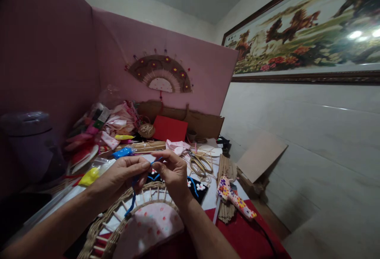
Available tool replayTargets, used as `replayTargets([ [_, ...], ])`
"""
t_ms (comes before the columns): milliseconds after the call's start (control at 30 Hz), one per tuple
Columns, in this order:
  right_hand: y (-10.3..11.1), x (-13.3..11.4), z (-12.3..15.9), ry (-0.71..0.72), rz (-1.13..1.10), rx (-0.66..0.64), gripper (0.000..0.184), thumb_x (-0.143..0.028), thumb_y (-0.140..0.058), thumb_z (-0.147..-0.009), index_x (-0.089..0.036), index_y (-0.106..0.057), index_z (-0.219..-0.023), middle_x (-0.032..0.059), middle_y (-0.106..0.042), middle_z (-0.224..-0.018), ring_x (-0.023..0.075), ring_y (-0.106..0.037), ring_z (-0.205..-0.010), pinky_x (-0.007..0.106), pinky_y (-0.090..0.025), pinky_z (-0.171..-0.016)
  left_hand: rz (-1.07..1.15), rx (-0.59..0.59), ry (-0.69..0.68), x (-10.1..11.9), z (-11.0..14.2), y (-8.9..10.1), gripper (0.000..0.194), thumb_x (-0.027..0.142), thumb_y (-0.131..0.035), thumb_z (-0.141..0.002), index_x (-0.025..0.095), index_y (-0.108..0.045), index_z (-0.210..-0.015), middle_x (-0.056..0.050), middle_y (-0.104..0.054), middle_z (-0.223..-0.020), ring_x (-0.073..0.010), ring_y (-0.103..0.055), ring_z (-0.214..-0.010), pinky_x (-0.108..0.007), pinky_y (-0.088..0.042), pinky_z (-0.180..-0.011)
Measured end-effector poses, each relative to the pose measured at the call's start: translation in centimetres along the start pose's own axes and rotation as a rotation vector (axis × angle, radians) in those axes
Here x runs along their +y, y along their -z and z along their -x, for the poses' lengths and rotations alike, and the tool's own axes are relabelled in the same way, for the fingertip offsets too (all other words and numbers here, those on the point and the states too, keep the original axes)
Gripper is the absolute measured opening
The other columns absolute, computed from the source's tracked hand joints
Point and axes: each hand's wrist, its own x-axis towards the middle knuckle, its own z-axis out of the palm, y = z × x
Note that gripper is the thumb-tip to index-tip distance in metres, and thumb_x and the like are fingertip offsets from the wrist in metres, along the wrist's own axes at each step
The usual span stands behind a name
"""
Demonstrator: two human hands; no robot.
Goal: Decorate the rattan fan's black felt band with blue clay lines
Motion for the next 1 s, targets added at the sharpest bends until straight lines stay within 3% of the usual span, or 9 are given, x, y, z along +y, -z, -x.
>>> replayTargets([
  [133,0.0,0.08,-0.18,0.028,-0.05,0.005,0.016,-0.033,-0.071,-0.072,-0.02,-0.064,-0.068,-0.0025,-0.051,-0.064,0.0062,-0.035,-0.045,0.022,-0.027,-0.042,-0.014,-0.024,0.045,0.11,0.09,-0.08,0.035,0.046,-0.065,-0.073,0.012,-0.062,-0.068,-0.002,-0.059,-0.05,-0.0071,-0.047,-0.038,-0.018,-0.035,-0.039],
  [233,-0.07,0.05,-0.16,0.04,-0.059,-0.001,0.016,-0.032,-0.071,-0.073,-0.019,-0.063,-0.068,-0.0027,-0.051,-0.064,0.0055,-0.035,-0.044,0.022,-0.026,-0.042,-0.039,-0.017,0.035,0.25,0.16,-0.27,0.037,0.047,-0.065,-0.073,0.011,-0.062,-0.066,-0.002,-0.059,-0.05,-0.0069,-0.047,-0.039,-0.018,-0.035,-0.039],
  [400,-0.51,-0.37,0.05,-0.028,-0.085,-0.011,0.023,-0.037,-0.074,-0.069,-0.021,-0.067,-0.084,-0.0026,-0.053,-0.065,0.0072,-0.04,-0.048,0.021,-0.028,-0.043,-0.019,0.006,-0.015,0.24,0.14,-0.41,0.029,0.039,-0.067,-0.074,0.014,-0.059,-0.063,0.001,-0.056,-0.048,-0.0067,-0.046,-0.04,-0.017,-0.035,-0.039],
  [533,-0.51,-0.48,0.0,-0.013,-0.046,-0.027,0.016,-0.032,-0.072,-0.072,-0.019,-0.064,-0.068,-0.0024,-0.052,-0.064,0.0068,-0.039,-0.048,0.021,-0.032,-0.045,-0.055,0.023,-0.019,0.02,0.09,-0.19,0.033,0.043,-0.067,-0.073,0.012,-0.06,-0.064,-0.001,-0.058,-0.049,-0.0063,-0.046,-0.039,-0.017,-0.034,-0.039],
  [633,-0.19,-0.17,-0.1,-0.01,-0.058,-0.025,0.016,-0.032,-0.07,-0.074,-0.019,-0.064,-0.069,-0.0032,-0.051,-0.062,0.0058,-0.036,-0.045,0.021,-0.033,-0.045,-0.048,0.028,0.001,-0.18,0.05,-0.04,0.037,0.047,-0.066,-0.072,0.011,-0.061,-0.066,-0.002,-0.059,-0.051,-0.0071,-0.046,-0.04,-0.018,-0.035,-0.04],
  [733,0.01,0.14,-0.16,-0.026,-0.075,0.0,0.015,-0.034,-0.072,-0.073,-0.02,-0.069,-0.079,-0.0031,-0.051,-0.063,0.0063,-0.04,-0.048,0.02,-0.036,-0.047,-0.032,0.043,0.002,-0.21,0.04,-0.07,0.034,0.045,-0.069,-0.07,0.012,-0.059,-0.065,0.0,-0.057,-0.049,-0.0067,-0.045,-0.039,-0.018,-0.034,-0.039],
  [833,-0.05,0.32,-0.21,-0.091,-0.106,0.002,0.043,-0.038,-0.078,-0.065,-0.026,-0.067,-0.105,-0.0017,-0.056,-0.076,0.0082,-0.047,-0.058,0.02,-0.042,-0.053,-0.004,0.056,-0.019,-0.02,0.02,-0.2,0.035,0.045,-0.069,-0.07,0.013,-0.057,-0.063,0.001,-0.056,-0.049,-0.006,-0.044,-0.039,-0.017,-0.034,-0.039],
  [900,-0.17,0.35,-0.23,-0.143,-0.123,-0.043,0.058,-0.043,-0.08,-0.06,-0.03,-0.063,-0.114,-0.0003,-0.057,-0.088,0.0104,-0.053,-0.068,0.022,-0.046,-0.059,0.006,0.064,-0.029,0.06,-0.05,-0.25,0.036,0.045,-0.068,-0.071,0.013,-0.056,-0.062,0.001,-0.055,-0.049,-0.0054,-0.043,-0.039,-0.017,-0.033,-0.04],
  [1000,-0.42,0.16,-0.18,-0.153,-0.069,-0.168,0.056,-0.051,-0.075,-0.063,-0.03,-0.063,-0.114,0.0029,-0.058,-0.107,0.0174,-0.057,-0.092,0.029,-0.049,-0.079,-0.015,0.065,-0.044,-0.2,-0.27,-0.2,0.037,0.047,-0.066,-0.072,0.013,-0.056,-0.062,0.001,-0.055,-0.05,-0.0051,-0.043,-0.04,-0.017,-0.032,-0.04],
])
